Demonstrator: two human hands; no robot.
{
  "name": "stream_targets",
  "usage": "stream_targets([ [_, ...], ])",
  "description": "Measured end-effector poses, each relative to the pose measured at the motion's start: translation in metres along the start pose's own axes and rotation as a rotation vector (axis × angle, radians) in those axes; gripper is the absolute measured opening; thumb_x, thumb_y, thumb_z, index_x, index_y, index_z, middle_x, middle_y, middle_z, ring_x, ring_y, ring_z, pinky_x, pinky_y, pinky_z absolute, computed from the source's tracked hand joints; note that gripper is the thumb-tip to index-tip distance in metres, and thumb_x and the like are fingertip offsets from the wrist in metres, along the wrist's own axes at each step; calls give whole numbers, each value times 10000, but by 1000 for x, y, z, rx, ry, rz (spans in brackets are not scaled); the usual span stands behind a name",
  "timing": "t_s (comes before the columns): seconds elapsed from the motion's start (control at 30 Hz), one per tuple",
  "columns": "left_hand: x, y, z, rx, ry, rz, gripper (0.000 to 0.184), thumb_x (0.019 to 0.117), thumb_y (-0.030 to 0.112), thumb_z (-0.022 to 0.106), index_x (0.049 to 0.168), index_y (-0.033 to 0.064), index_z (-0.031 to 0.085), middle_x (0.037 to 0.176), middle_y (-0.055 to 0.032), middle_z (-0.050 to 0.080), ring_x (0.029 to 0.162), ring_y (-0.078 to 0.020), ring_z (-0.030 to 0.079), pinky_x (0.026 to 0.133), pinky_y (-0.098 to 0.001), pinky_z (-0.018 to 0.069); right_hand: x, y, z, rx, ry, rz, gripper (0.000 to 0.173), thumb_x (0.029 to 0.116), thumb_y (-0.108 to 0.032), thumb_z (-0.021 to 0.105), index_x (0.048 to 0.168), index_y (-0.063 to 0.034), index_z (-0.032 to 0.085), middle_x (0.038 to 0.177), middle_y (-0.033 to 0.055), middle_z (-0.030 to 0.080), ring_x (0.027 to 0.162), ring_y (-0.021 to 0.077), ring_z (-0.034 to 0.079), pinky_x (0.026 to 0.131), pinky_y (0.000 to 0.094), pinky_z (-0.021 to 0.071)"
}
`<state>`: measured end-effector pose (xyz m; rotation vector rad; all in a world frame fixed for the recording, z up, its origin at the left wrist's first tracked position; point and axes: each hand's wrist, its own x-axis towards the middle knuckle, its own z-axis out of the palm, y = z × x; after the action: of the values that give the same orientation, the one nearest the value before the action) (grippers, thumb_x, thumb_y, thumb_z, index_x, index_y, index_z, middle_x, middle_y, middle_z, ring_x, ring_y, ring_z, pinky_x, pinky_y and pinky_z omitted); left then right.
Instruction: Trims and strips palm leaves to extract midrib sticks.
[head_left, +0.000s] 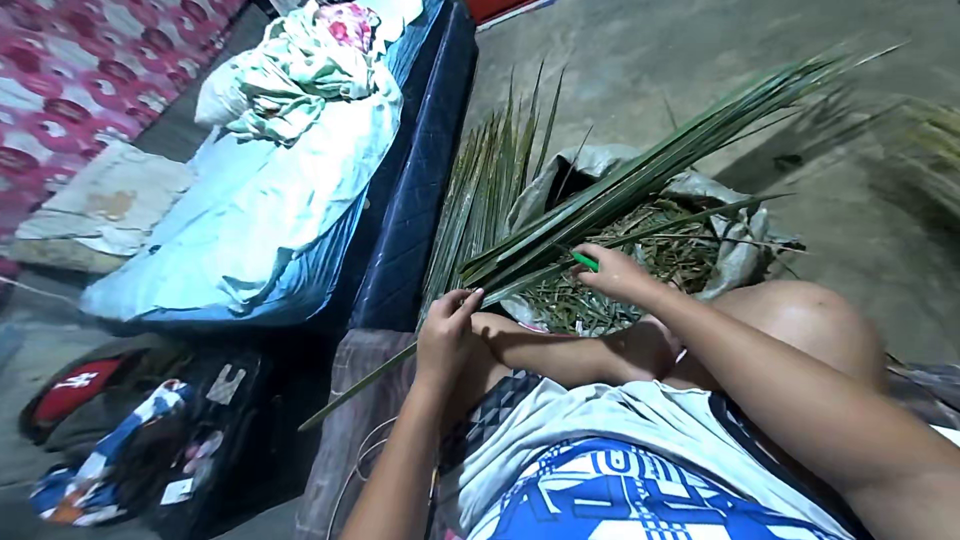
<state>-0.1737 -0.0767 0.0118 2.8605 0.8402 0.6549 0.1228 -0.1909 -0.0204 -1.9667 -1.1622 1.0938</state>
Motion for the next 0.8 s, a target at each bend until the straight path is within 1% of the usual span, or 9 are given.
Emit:
stream_targets([
  [0.17, -17, -17, -23, 22, 2, -72, 347, 921, 8, 599, 1236, 45, 740, 1154, -197, 727, 1072, -375, 701, 942, -519, 554, -1, 5, -17, -113, 199, 103, 363, 997, -180, 650, 1356, -132, 629, 1077, 228, 716, 1000, 435, 692, 831, 653, 524],
  [0.3, -35, -39, -48, 0, -76, -234, 319, 946, 1, 549, 1206, -8, 734, 1162, -215, 726, 1106, -389, 691, 978, -554, 523, -4, 7, -34, -168, 269, 172, 314, 999, -167, 627, 1303, -90, 643, 1096, 235, 714, 1048, 444, 690, 840, 655, 525],
  [0.43, -56, -70, -75, -31, -171, -487, 259, 934, -12, 551, 1103, -35, 745, 1187, -234, 705, 1175, -380, 649, 1040, -563, 473, -5, 9, -46, -180, 328, 206, 281, 995, -172, 630, 1260, -84, 657, 1088, 222, 720, 1042, 431, 694, 831, 648, 523],
  [0.5, -64, -81, -88, 6, -312, -688, 241, 965, -8, 566, 1131, -34, 739, 1260, -261, 663, 1235, -413, 600, 1061, -601, 433, -7, 9, -51, -200, 332, 203, 272, 996, -180, 628, 1250, -85, 658, 1077, 214, 721, 1032, 423, 698, 825, 639, 528],
  [0.6, -71, -97, -98, 126, -618, -875, 315, 993, 59, 574, 1278, 59, 707, 1371, -288, 594, 1315, -505, 513, 1073, -743, 328, -15, -1, -54, -245, 283, 215, 262, 1004, -199, 622, 1230, -71, 657, 1097, 218, 716, 1058, 422, 691, 837, 640, 521],
  [0.63, -69, -98, -96, 136, -653, -866, 366, 980, 54, 591, 1336, 74, 676, 1407, -305, 560, 1344, -527, 476, 1081, -766, 296, -18, -5, -53, -255, 263, 216, 260, 999, -206, 626, 1216, -67, 664, 1091, 216, 716, 1058, 420, 690, 838, 640, 520],
  [0.67, -64, -91, -92, 113, -627, -812, 424, 954, 15, 600, 1375, 49, 639, 1434, -330, 519, 1367, -547, 437, 1094, -769, 277, -21, -9, -51, -258, 235, 216, 264, 1000, -216, 631, 1210, -62, 672, 1097, 215, 716, 1066, 419, 687, 847, 644, 521],
  [0.73, -47, -63, -76, 9, -490, -592, 471, 926, -14, 573, 1396, -8, 597, 1449, -328, 503, 1377, -517, 442, 1121, -689, 327, -25, -18, -47, -281, 172, 210, 272, 1007, -237, 626, 1212, -65, 676, 1114, 201, 712, 1080, 408, 682, 857, 633, 524],
  [0.8, -24, -25, -49, -108, -354, -324, 424, 957, 79, 557, 1364, -20, 617, 1413, -278, 564, 1327, -447, 528, 1080, -598, 428, -32, -33, -44, -299, 105, 229, 283, 1017, -228, 612, 1240, -66, 676, 1163, 194, 710, 1119, 397, 676, 877, 626, 526],
])
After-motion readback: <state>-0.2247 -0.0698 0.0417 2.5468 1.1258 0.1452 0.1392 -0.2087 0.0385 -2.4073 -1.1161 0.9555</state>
